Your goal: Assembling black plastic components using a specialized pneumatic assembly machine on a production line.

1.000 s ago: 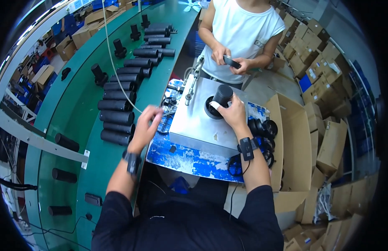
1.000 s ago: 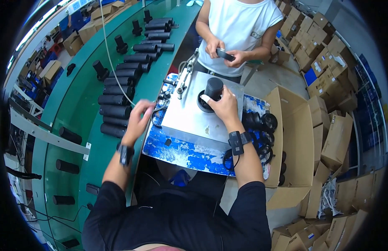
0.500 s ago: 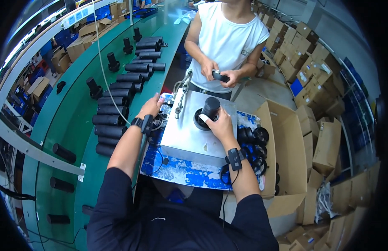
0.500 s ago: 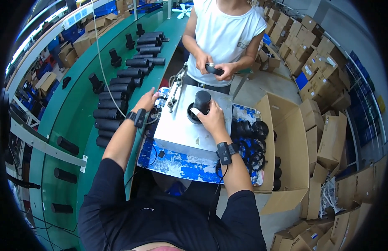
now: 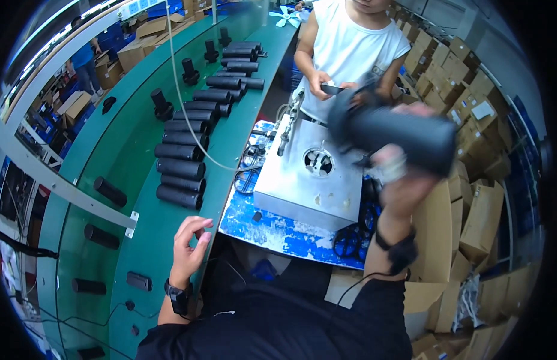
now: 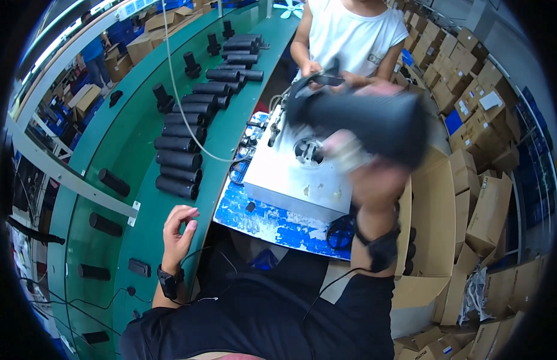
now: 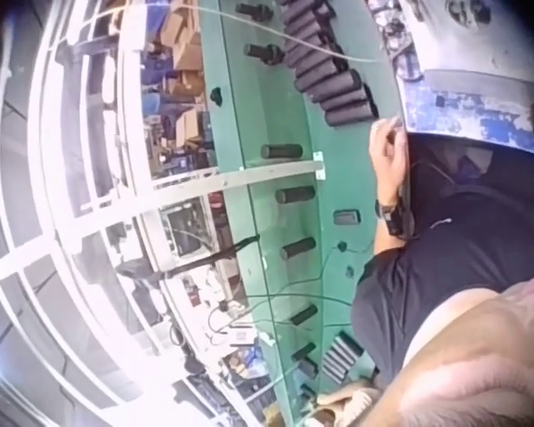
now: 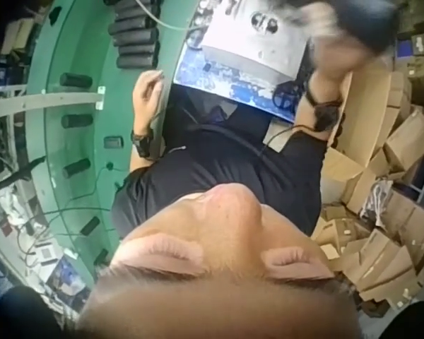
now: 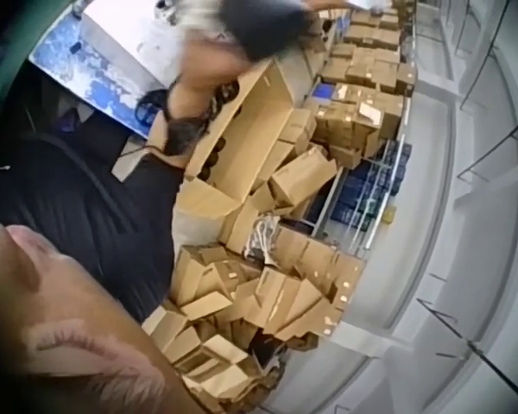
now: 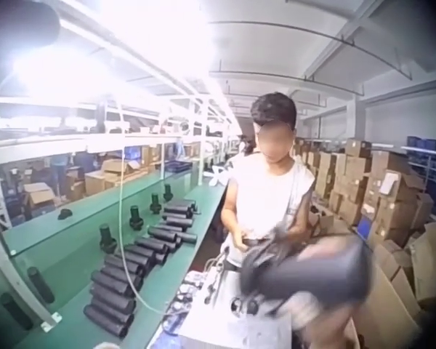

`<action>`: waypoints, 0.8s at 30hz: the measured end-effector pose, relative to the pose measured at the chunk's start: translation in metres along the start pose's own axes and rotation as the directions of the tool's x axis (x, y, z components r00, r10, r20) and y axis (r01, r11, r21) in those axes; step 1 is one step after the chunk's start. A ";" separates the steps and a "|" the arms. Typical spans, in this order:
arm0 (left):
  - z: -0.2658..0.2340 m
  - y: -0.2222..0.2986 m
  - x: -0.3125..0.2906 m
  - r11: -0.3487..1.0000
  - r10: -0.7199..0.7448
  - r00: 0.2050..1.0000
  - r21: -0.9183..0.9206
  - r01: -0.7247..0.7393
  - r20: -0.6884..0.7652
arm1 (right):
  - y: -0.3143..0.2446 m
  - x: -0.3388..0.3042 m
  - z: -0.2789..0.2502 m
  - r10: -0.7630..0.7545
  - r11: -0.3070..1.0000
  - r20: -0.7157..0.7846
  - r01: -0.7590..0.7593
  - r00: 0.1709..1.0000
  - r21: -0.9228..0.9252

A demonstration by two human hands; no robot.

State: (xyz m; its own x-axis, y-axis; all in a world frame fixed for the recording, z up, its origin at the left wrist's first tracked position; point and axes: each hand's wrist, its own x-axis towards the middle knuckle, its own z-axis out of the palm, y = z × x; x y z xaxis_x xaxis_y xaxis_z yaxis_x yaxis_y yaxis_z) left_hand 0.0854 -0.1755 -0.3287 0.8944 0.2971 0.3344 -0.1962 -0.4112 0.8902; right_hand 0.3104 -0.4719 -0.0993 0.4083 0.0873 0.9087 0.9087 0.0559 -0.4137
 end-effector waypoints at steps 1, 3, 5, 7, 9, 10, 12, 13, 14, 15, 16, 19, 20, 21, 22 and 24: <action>0.001 0.021 0.003 0.980 0.193 0.980 0.061 -0.190 -0.045 | 0.000 -0.022 0.007 -0.117 0.987 0.143 0.131 0.983 -0.091; 0.014 0.056 0.015 0.823 0.554 0.827 0.216 -0.526 -0.096 | 0.000 -0.087 0.025 -0.187 0.945 0.387 0.273 0.903 -0.180; 0.035 0.072 0.028 0.707 0.708 0.703 0.083 -0.703 -0.073 | -0.010 -0.143 0.046 -0.213 0.909 0.472 0.351 0.855 -0.225; 0.040 0.083 0.030 0.645 0.761 0.648 0.139 -0.752 -0.023 | -0.014 -0.164 0.060 -0.270 0.885 0.469 0.408 0.841 -0.223; 0.037 0.086 0.026 0.572 0.810 0.585 0.171 -0.802 0.036 | -0.019 -0.169 0.067 -0.298 0.885 0.419 0.413 0.858 -0.216; 0.035 0.084 0.024 0.563 0.814 0.579 0.187 -0.805 0.042 | -0.020 -0.171 0.070 -0.310 0.884 0.392 0.415 0.866 -0.216; 0.032 0.078 0.020 0.545 0.822 0.567 0.218 -0.810 0.053 | -0.021 -0.175 0.075 -0.315 0.890 0.389 0.412 0.866 -0.196; 0.029 0.077 0.018 0.550 0.817 0.574 0.230 -0.803 0.052 | -0.021 -0.176 0.078 -0.321 0.891 0.386 0.414 0.865 -0.186; 0.025 0.075 0.017 0.538 0.819 0.570 0.250 -0.805 0.074 | -0.019 -0.175 0.083 -0.334 0.891 0.383 0.421 0.861 -0.170; 0.020 0.073 0.016 0.525 0.819 0.566 0.273 -0.806 0.096 | -0.018 -0.174 0.088 -0.346 0.893 0.382 0.426 0.857 -0.146; 0.014 0.071 0.014 0.514 0.814 0.568 0.307 -0.801 0.119 | -0.017 -0.176 0.095 -0.281 0.917 0.414 0.369 0.866 -0.150; -0.006 0.069 0.025 0.640 0.666 0.744 0.468 -0.609 0.057 | -0.010 -0.189 0.114 -0.186 0.958 0.482 0.268 0.856 -0.107; -0.017 0.069 0.034 0.685 0.597 0.802 0.511 -0.519 0.015 | -0.003 -0.203 0.111 -0.054 0.993 0.466 0.098 0.883 -0.070; -0.035 0.063 0.048 0.666 0.580 0.812 0.611 -0.427 -0.065 | 0.009 -0.219 0.108 0.077 0.997 0.456 -0.074 0.887 -0.025; -0.058 0.055 0.066 0.641 0.570 0.809 0.694 -0.327 -0.146 | 0.027 -0.241 0.099 0.194 0.978 0.572 -0.202 0.797 -0.050; -0.102 0.036 0.111 0.683 0.424 0.870 0.719 -0.127 -0.250 | 0.063 -0.289 0.073 0.413 0.896 0.665 -0.407 0.623 -0.176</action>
State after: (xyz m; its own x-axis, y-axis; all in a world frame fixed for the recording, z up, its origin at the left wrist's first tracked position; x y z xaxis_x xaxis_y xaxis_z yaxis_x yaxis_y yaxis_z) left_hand 0.1364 -0.0701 -0.2279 0.5949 0.2992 0.7460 0.0415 -0.9383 0.3433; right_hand 0.2431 -0.4212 -0.3916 0.5718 0.7384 0.3575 0.6636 -0.1601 -0.7308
